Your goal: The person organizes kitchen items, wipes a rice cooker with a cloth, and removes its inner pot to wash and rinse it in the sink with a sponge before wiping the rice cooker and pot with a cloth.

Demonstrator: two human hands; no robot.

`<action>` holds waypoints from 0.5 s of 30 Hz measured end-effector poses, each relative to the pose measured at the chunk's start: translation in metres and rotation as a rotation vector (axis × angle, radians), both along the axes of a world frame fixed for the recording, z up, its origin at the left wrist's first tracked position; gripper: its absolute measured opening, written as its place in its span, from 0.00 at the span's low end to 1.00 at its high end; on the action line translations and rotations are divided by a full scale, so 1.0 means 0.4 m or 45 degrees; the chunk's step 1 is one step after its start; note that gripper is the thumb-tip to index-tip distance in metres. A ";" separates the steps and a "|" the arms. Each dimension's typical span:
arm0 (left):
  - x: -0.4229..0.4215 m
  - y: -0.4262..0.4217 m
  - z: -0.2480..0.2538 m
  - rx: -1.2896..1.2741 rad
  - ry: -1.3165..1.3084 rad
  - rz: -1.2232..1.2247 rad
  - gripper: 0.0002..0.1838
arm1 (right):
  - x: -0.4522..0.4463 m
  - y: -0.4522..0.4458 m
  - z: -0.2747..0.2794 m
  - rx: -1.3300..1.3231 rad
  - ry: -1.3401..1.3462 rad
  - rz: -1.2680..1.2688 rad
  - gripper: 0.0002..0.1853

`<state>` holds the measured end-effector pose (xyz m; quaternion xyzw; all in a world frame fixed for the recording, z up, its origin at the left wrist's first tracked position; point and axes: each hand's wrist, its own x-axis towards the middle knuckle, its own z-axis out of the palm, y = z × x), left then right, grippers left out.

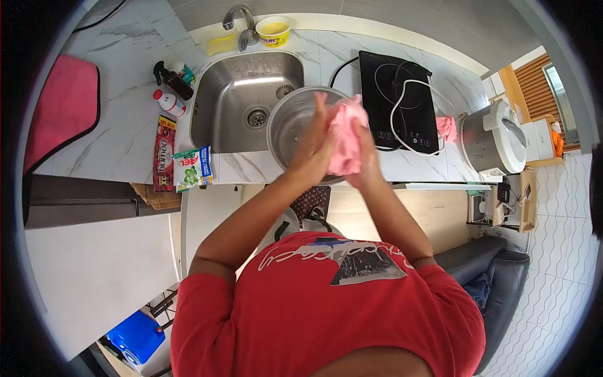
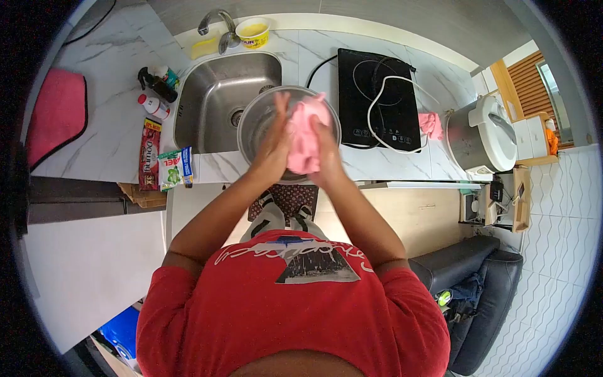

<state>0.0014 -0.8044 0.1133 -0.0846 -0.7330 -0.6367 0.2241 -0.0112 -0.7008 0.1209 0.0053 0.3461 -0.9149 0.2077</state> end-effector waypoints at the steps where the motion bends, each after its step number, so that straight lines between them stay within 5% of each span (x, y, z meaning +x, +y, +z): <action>1: 0.022 0.029 0.039 0.221 -0.420 -0.234 0.31 | 0.015 -0.033 -0.004 -0.121 0.026 0.044 0.25; 2: 0.031 0.029 0.033 0.220 -0.417 -0.222 0.31 | 0.012 -0.037 -0.006 -0.123 0.028 0.056 0.25; 4: 0.037 0.015 -0.001 0.150 -0.510 -0.212 0.30 | -0.030 -0.055 -0.007 0.398 0.047 -0.038 0.27; 7: 0.055 -0.064 -0.026 0.046 -0.862 -0.228 0.27 | -0.117 -0.068 -0.078 0.261 0.053 -0.073 0.26; 8: 0.044 -0.097 -0.050 -0.003 -0.327 0.027 0.28 | -0.129 -0.073 -0.084 0.258 0.055 -0.083 0.26; 11: -0.009 -0.229 -0.061 0.253 -0.437 0.201 0.29 | -0.151 -0.110 -0.096 0.154 -0.175 -0.098 0.23; 13: -0.036 -0.254 -0.100 1.141 -0.900 0.055 0.31 | -0.161 -0.185 -0.192 0.141 0.065 -0.226 0.24; 15: -0.058 -0.249 -0.147 1.094 -0.960 -0.135 0.36 | -0.210 -0.271 -0.249 0.681 -0.251 -0.169 0.26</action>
